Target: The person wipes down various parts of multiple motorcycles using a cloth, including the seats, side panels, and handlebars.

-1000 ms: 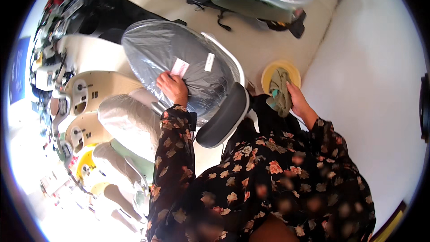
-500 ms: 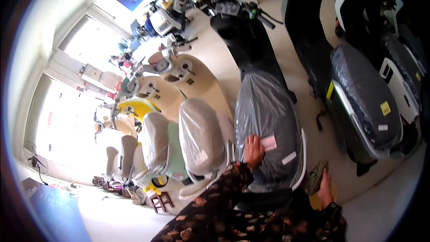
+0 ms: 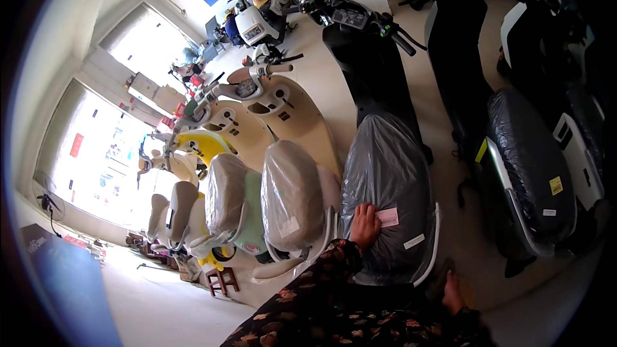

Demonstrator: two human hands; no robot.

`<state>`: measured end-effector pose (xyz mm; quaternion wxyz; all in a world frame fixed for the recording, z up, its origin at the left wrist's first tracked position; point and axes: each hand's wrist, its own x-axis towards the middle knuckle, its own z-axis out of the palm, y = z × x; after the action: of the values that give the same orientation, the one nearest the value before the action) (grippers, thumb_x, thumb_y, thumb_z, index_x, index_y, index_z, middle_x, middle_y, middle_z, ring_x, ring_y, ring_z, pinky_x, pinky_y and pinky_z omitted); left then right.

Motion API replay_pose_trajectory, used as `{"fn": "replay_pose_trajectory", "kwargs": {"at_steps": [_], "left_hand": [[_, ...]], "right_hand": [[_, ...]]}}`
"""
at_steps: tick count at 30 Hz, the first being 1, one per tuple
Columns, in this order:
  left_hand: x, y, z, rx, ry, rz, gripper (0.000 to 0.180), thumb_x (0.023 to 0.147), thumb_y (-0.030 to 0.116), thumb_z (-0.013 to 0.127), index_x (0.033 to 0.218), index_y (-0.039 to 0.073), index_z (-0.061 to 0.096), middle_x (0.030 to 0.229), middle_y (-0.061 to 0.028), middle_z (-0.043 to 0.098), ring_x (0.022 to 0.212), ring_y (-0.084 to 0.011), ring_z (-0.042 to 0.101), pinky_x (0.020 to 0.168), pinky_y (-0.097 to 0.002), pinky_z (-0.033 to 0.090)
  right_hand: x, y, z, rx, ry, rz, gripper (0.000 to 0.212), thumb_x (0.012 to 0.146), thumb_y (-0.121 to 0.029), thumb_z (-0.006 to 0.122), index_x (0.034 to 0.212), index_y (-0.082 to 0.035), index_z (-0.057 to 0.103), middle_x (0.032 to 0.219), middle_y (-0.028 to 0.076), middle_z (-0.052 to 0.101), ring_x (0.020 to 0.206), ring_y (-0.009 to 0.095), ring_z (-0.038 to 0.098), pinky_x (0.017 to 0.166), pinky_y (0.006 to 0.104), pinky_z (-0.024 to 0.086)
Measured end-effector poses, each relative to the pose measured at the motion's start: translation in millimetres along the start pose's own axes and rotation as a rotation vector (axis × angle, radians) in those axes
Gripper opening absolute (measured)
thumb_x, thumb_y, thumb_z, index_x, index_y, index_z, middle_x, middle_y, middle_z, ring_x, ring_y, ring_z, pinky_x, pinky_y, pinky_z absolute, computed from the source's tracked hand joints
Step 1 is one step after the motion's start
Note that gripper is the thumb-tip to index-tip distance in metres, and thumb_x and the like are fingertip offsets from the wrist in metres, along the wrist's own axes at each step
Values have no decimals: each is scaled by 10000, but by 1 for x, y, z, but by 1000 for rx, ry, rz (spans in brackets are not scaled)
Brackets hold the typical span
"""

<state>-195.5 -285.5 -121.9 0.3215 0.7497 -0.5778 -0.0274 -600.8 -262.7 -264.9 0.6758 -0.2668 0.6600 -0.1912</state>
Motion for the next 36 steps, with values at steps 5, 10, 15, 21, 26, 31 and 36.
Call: {"fn": "replay_pose_trajectory", "kwargs": {"at_steps": [5, 10, 15, 21, 26, 31, 36], "left_hand": [[9, -2, 3, -1, 13, 61, 248, 839, 103, 561, 1061, -7, 564, 1117, -230, 533, 1069, -433, 496, 972, -514, 422], [-4, -40, 28, 50, -150, -22, 329, 820, 73, 561, 1135, -23, 569, 1118, -215, 548, 1086, -432, 487, 954, -513, 404], [-7, -9, -35, -186, -289, -44, 516, 854, 40, 637, 1361, 37, 541, 1372, -197, 559, 1294, -384, 500, 1089, -435, 391], [-103, -42, -198, -182, -436, -837, 491, 928, -46, 526, 1413, 23, 551, 1327, -147, 653, 1254, -215, 596, 1045, -345, 453], [-132, -16, -245, -222, -209, -865, 425, 934, 16, 576, 1359, 2, 589, 1274, -136, 671, 1191, -230, 620, 1060, -369, 443], [-107, 123, -232, 134, -431, -835, 495, 917, -33, 599, 1405, 30, 547, 1436, -170, 572, 1392, -299, 486, 1154, -407, 355], [-126, 243, -184, 87, -504, -871, 541, 910, -9, 605, 1435, 92, 529, 1612, -202, 319, 1501, -386, 288, 1206, -480, 249]], "right_hand": [[4, 16, -16, -378, -177, -373, 598, 1036, -460, 502, 1401, 13, 468, 1362, 169, 538, 1249, 323, 503, 1075, 416, 408], [-18, -77, 17, 93, -133, 181, 637, 1030, -558, 482, 1374, -28, 562, 1218, 90, 654, 1095, 248, 601, 962, 400, 483], [49, -66, 0, -110, -103, 50, 667, 1051, -479, 487, 1502, 5, 403, 1490, 144, 493, 1327, 293, 477, 1082, 403, 388], [87, -64, 8, -299, -144, 237, 692, 1048, -491, 474, 1554, -40, 333, 1585, 160, 380, 1412, 347, 396, 1145, 447, 327], [118, -50, 3, -245, -298, 201, 544, 1060, -448, 478, 1462, -80, 476, 1297, 125, 606, 1140, 253, 578, 971, 410, 471], [120, -47, 10, -495, -226, 238, 559, 1049, -454, 486, 1490, -111, 449, 1412, 163, 541, 1276, 324, 520, 1042, 433, 429], [76, -86, 40, 70, -315, 542, 614, 1056, -452, 458, 1561, -126, 331, 1521, 131, 457, 1342, 308, 463, 1120, 430, 379]]}}
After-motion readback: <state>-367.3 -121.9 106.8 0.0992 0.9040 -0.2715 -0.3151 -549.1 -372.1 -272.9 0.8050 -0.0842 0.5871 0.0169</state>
